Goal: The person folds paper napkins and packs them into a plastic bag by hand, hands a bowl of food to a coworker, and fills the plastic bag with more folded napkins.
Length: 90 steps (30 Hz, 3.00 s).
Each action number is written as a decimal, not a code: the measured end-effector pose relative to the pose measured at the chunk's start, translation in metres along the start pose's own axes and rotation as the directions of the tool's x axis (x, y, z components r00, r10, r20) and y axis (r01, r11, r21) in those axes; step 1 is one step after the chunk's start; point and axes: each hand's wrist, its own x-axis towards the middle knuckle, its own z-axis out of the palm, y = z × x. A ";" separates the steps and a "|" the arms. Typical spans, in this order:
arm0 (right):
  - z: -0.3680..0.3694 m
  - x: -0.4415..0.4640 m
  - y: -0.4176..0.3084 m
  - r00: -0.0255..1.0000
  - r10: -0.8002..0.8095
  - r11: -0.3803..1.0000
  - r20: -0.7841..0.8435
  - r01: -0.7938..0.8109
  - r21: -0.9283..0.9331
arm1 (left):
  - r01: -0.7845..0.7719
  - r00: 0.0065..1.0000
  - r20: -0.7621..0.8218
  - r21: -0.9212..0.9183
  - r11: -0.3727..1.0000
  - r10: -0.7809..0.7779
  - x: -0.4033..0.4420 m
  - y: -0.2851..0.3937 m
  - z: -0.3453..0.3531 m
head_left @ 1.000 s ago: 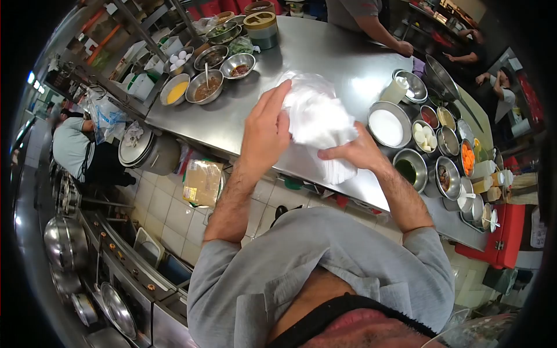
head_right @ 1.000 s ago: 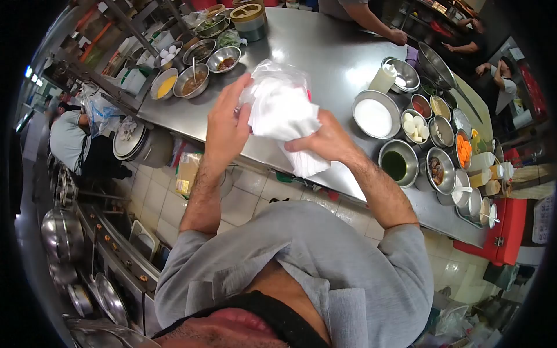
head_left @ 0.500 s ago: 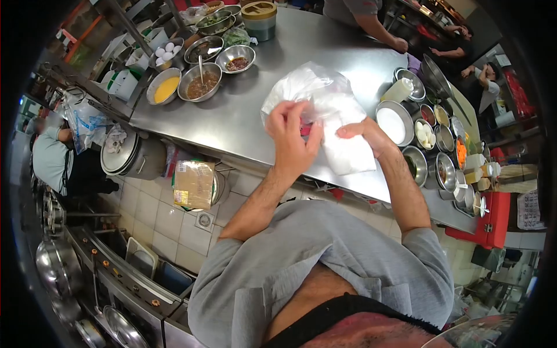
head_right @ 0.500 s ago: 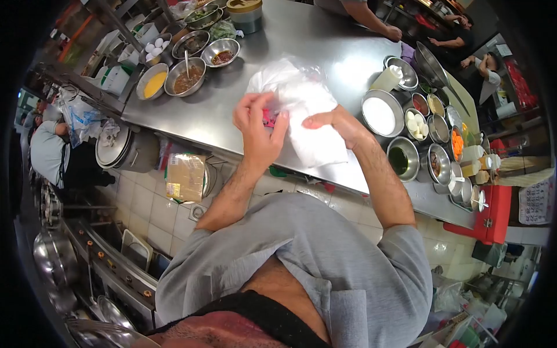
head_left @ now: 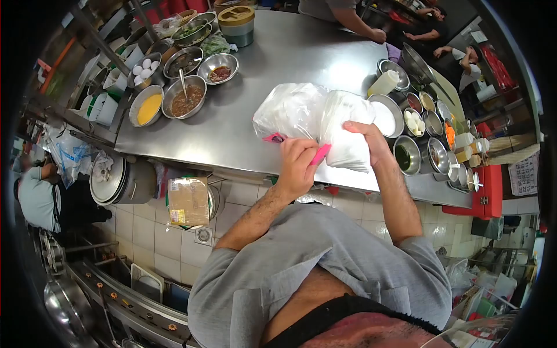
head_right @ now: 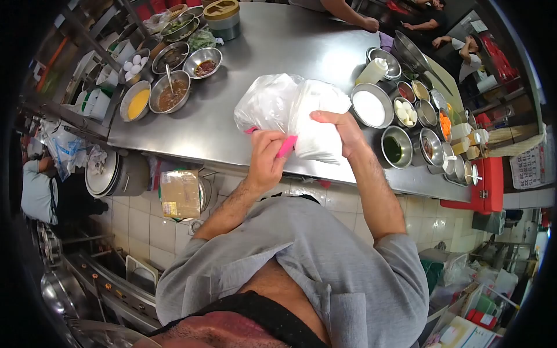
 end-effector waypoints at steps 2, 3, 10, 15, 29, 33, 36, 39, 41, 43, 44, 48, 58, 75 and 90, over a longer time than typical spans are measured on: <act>0.007 -0.001 -0.002 0.995 -0.075 0.975 -0.063 0.060 -0.212 | -0.024 1.000 -0.005 0.007 1.000 0.024 0.003 0.000 -0.002; 0.012 -0.004 -0.002 0.983 -0.150 0.903 -0.106 0.093 -0.419 | 0.028 0.998 -0.041 -0.180 0.983 -0.036 0.011 0.003 -0.005; 0.020 -0.002 0.008 0.898 -0.435 0.608 -0.062 0.243 -0.756 | -0.036 0.996 0.090 0.272 0.962 0.012 0.094 0.020 -0.001; 0.009 -0.002 0.013 0.865 -0.442 -0.142 0.236 0.192 -0.971 | -0.284 0.952 0.190 0.248 0.926 0.241 0.107 0.020 0.026; -0.003 -0.009 -0.002 0.982 -0.122 0.894 -0.142 0.047 -0.446 | 0.363 0.907 -0.007 -0.499 0.787 -0.422 0.004 -0.005 0.022; -0.017 0.005 -0.001 0.995 -0.020 0.999 0.097 0.016 0.036 | 0.324 0.928 -0.020 -0.454 0.830 -0.373 0.004 -0.016 0.027; -0.009 0.003 -0.010 0.991 -0.131 0.989 0.000 0.131 0.067 | 0.270 0.961 0.007 -0.259 0.927 -0.278 0.002 -0.009 0.024; -0.005 0.009 -0.008 0.997 -0.067 0.984 0.027 0.061 0.166 | 0.242 0.969 0.028 -0.299 0.923 -0.245 -0.003 -0.005 0.019; -0.012 0.010 0.004 0.997 -0.080 0.984 -0.007 0.080 0.156 | 0.226 0.974 0.041 -0.285 0.931 -0.224 -0.011 -0.004 0.014; -0.012 0.015 0.008 0.991 -0.126 0.984 -0.054 0.132 0.123 | 0.169 0.986 0.050 -0.253 0.953 -0.161 -0.010 -0.006 0.007; -0.013 0.013 0.007 0.991 -0.122 0.984 -0.054 0.128 0.124 | 0.173 0.985 0.051 -0.252 0.952 -0.166 -0.011 -0.003 0.007; -0.003 -0.001 0.008 0.979 -0.102 0.991 -0.175 0.115 0.066 | 0.101 0.995 0.002 -0.264 0.959 -0.105 -0.019 0.006 0.010; 0.007 0.001 0.012 0.941 -0.206 0.969 -0.269 0.235 0.080 | 0.027 0.999 -0.028 -0.276 0.961 -0.036 -0.017 0.015 0.016; 0.033 0.007 0.037 0.721 -0.656 0.381 0.224 0.572 -0.727 | -0.259 0.950 -0.021 0.500 0.827 0.310 0.102 0.030 0.008; 0.028 0.041 -0.011 0.896 -0.329 -0.035 0.299 0.305 -0.952 | -0.398 0.916 -0.025 0.057 0.915 0.400 0.117 0.067 0.054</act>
